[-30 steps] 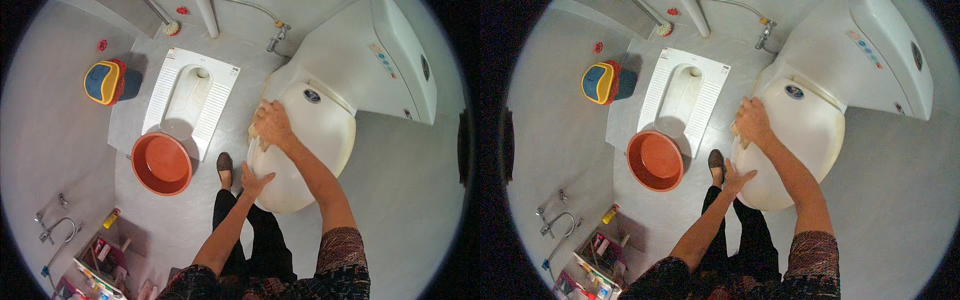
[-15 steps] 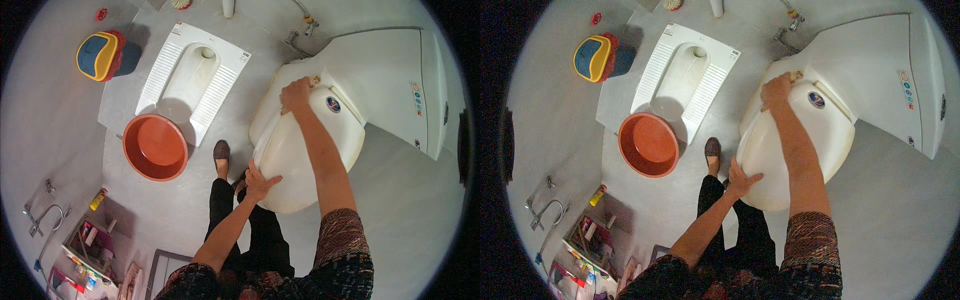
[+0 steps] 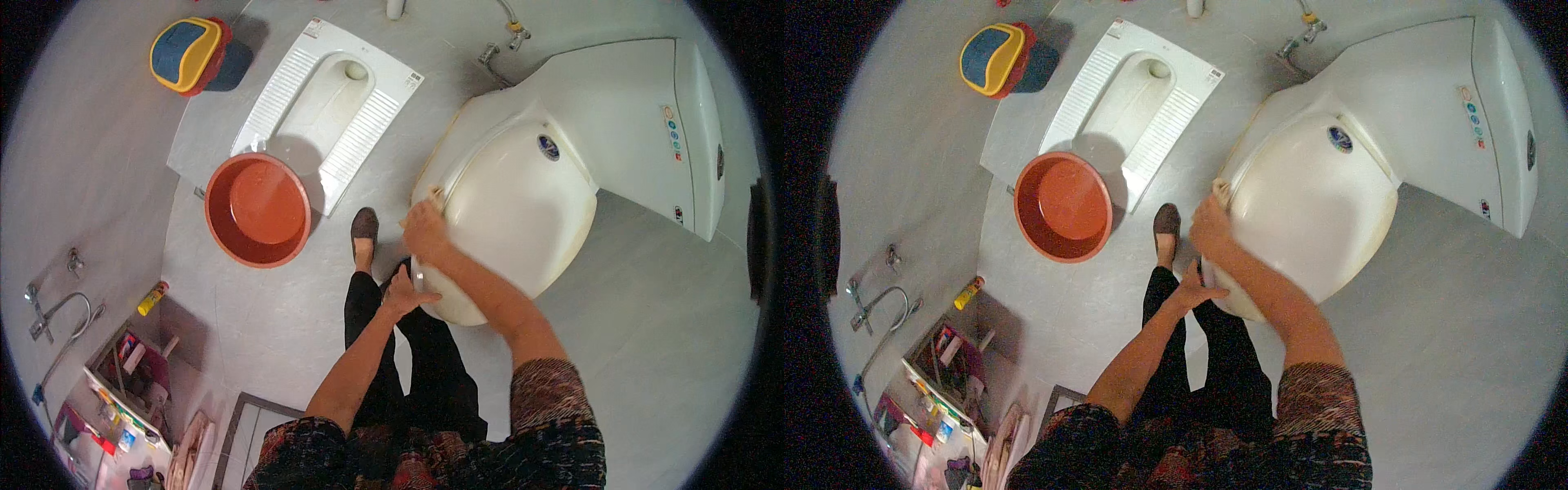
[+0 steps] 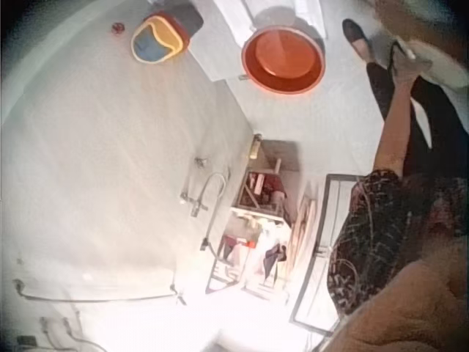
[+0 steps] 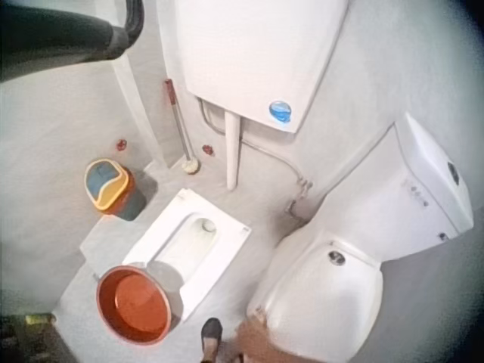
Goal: The person wipes the bathroom walls and toilet surfaces using a cloth. They dip the cloth into a red basin of water, wring it out, and continue wiping the toilet seat, lid, and tank. The person also wipes the wall near a towel rack.
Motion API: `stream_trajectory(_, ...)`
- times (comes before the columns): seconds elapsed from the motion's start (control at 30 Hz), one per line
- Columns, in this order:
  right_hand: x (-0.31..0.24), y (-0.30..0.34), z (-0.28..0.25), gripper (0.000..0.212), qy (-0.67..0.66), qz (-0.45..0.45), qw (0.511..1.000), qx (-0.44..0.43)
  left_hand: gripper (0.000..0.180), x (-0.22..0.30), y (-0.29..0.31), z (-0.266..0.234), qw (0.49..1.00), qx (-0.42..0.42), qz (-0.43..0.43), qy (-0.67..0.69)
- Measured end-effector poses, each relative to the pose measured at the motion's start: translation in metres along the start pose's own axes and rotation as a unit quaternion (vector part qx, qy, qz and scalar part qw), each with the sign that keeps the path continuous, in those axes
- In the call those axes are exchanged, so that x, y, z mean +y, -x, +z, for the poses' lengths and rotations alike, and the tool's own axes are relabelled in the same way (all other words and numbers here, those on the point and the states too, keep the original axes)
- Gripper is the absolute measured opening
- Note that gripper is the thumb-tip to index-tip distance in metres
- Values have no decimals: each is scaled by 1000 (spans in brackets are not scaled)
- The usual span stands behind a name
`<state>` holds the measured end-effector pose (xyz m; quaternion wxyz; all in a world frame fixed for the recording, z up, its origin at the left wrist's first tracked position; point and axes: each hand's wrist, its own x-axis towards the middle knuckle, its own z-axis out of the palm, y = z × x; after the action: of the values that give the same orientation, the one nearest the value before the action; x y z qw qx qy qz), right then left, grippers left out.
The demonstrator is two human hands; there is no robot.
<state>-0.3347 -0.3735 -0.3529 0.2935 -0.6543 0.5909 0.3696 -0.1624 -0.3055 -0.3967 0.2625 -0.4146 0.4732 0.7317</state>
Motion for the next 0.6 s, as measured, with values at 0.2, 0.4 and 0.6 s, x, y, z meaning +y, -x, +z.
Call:
stream_trajectory(0.2, 63, -12, -23, 36, -50, 155, 984, 76, 45, -33, 34, -18, 953, 215, 9, 215)
stream_trajectory(0.4, -30, 9, 9, 41, 13, 161, 980, 114, 33, -42, 52, -34, 925, 292, 23, 242)
stream_trajectory(0.6, -98, 63, 51, 41, 83, -27, 982, 170, 37, -52, 64, -35, 917, 283, 6, 280)
